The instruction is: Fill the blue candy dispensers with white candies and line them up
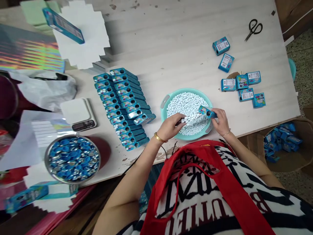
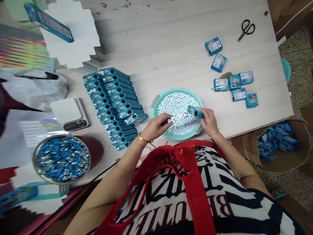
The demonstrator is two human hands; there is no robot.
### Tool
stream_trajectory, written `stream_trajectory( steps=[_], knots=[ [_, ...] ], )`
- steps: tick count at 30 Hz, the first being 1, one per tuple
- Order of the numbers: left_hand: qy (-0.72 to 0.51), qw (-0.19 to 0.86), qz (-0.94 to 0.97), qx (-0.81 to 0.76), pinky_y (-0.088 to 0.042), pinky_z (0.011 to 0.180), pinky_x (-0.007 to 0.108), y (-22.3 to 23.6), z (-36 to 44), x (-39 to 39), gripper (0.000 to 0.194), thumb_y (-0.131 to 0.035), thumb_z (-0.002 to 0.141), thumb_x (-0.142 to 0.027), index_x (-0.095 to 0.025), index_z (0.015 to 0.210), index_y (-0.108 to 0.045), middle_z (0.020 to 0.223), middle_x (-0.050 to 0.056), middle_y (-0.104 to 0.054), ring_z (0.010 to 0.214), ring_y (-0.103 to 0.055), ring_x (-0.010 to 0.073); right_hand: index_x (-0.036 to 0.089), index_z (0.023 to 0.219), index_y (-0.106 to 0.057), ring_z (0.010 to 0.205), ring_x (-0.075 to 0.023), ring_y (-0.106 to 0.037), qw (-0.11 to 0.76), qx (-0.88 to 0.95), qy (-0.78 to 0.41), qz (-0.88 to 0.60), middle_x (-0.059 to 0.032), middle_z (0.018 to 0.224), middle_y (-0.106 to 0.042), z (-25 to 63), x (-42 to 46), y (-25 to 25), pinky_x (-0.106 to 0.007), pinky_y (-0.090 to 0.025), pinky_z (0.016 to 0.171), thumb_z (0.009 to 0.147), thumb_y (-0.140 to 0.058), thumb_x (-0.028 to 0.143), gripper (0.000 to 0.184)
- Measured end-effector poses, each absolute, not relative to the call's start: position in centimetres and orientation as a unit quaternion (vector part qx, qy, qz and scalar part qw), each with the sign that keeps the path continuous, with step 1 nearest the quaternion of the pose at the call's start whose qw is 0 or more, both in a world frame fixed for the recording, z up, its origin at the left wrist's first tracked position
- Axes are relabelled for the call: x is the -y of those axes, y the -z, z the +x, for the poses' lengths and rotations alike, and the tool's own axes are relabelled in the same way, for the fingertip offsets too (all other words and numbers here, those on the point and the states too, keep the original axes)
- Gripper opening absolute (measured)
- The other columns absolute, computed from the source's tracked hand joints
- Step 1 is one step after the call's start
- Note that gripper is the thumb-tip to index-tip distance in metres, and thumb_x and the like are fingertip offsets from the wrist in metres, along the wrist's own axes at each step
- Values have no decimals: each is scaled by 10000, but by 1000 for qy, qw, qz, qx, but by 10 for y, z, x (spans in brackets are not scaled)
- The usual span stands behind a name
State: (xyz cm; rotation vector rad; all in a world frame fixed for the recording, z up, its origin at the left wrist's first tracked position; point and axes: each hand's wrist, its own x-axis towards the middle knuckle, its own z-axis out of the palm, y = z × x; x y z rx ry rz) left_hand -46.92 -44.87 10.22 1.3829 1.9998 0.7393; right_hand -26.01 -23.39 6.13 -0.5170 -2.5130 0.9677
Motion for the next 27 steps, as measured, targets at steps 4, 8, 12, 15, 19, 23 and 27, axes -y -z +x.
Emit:
stream_trajectory(
  steps=[4,8,12,15,19,23,27],
  knots=[
    [-154,282,570,-756,-507,824,332,-153,-466,433,254,-478,970,-305,-163,1151,-587,1033,94,-664,935,-628,213,250,1292,-546,1163,-290,-571,186,903,-358,-146,-101,1243,-642,-268,246,-54,-517,-489,1008,861,-491,139,448],
    [20,261,564,-783,-511,752,336,-194,-451,411,219,-453,963,-206,-153,1121,-595,1042,114,-663,961,-642,252,248,1311,-533,1181,-280,-562,182,907,-358,-126,-100,1249,-636,-271,254,-49,-515,-481,1023,869,-478,128,461],
    [99,245,559,-786,-503,707,342,-221,-432,394,269,-366,974,-136,-153,1061,-620,965,126,-652,918,-648,263,248,1321,-530,1192,-274,-558,190,900,-374,-115,-102,1251,-635,-272,257,-47,-510,-471,1035,890,-475,136,449],
    [102,246,565,-781,-501,717,369,-225,-430,392,287,-354,982,-149,-159,1032,-637,948,136,-650,932,-643,286,255,1318,-528,1183,-266,-567,199,902,-364,-116,-100,1243,-638,-273,256,-46,-498,-485,1026,898,-478,141,438],
    [25,227,546,-806,-495,758,357,-196,-454,414,248,-405,988,-228,-198,1103,-622,1022,112,-653,981,-631,270,253,1311,-529,1169,-272,-579,197,904,-360,-122,-103,1241,-643,-270,251,-45,-506,-502,1005,889,-475,149,439],
    [9,244,461,-854,-495,808,357,-123,-483,445,248,-459,966,-267,-184,1150,-603,1104,123,-647,1041,-621,278,268,1293,-537,1164,-289,-587,187,896,-369,-161,-99,1242,-647,-264,241,-48,-534,-496,1006,881,-491,182,423],
    [30,343,428,-836,-494,860,355,-41,-475,452,195,-512,930,-213,-161,1082,-622,1114,139,-657,1055,-626,272,270,1281,-543,1152,-291,-593,200,889,-365,-192,-93,1235,-657,-257,230,-57,-524,-496,998,897,-517,220,389]
  ],
)
